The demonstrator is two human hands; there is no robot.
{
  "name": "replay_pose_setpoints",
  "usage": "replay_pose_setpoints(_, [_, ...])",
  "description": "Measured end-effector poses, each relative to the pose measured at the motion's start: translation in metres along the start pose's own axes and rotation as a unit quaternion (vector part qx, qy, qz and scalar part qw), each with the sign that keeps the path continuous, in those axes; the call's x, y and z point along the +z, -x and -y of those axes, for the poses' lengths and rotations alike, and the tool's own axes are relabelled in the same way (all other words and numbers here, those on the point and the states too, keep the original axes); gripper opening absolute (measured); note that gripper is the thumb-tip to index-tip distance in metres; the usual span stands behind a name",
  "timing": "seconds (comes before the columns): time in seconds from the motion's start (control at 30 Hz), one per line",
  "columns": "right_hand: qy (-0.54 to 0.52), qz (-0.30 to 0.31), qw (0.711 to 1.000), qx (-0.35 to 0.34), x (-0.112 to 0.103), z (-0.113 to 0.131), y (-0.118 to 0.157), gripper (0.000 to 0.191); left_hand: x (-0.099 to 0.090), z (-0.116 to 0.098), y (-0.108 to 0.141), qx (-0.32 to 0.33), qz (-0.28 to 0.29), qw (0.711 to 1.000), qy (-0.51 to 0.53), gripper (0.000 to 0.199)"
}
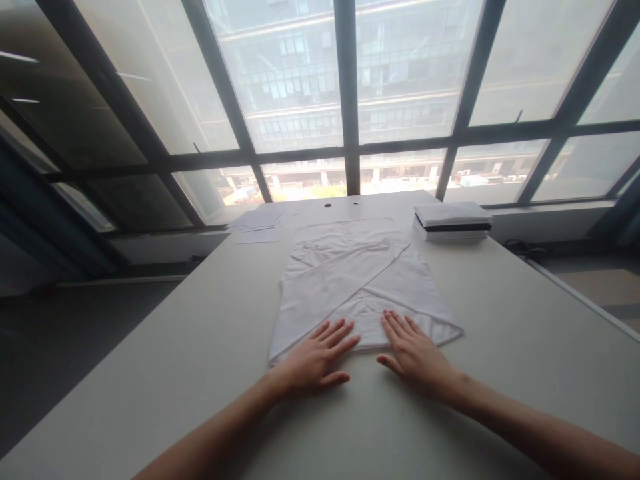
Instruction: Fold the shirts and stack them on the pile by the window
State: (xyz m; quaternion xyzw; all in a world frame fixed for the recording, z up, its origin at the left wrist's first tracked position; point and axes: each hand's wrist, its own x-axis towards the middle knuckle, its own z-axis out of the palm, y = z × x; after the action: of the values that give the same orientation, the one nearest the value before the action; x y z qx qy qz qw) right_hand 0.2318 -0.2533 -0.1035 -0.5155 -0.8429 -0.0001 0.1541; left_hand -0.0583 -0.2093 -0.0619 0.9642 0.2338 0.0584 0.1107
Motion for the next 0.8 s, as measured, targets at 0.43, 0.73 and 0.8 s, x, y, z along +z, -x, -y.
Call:
replay_pose_setpoints(0.43, [-0.018, -0.007, 1.0, 0.023, -0.008, 0.003, 0.0, 0.066, 0.007, 0.003, 0.002, -0.038, 0.013, 0.999, -0.031, 0.088])
replay_pose_setpoints(0.73, [-0.085, -0.038, 0.993, -0.067, -0.031, 0.027, -0.001, 0.049, 0.006, 0.002, 0.001, -0.049, 0.029, 0.997, -0.044, 0.085])
replay_pose_setpoints(0.8, [-0.082, -0.026, 0.993, -0.078, -0.03, 0.031, -0.002, 0.052, 0.008, 0.003, 0.002, -0.048, 0.027, 0.998, -0.043, 0.086])
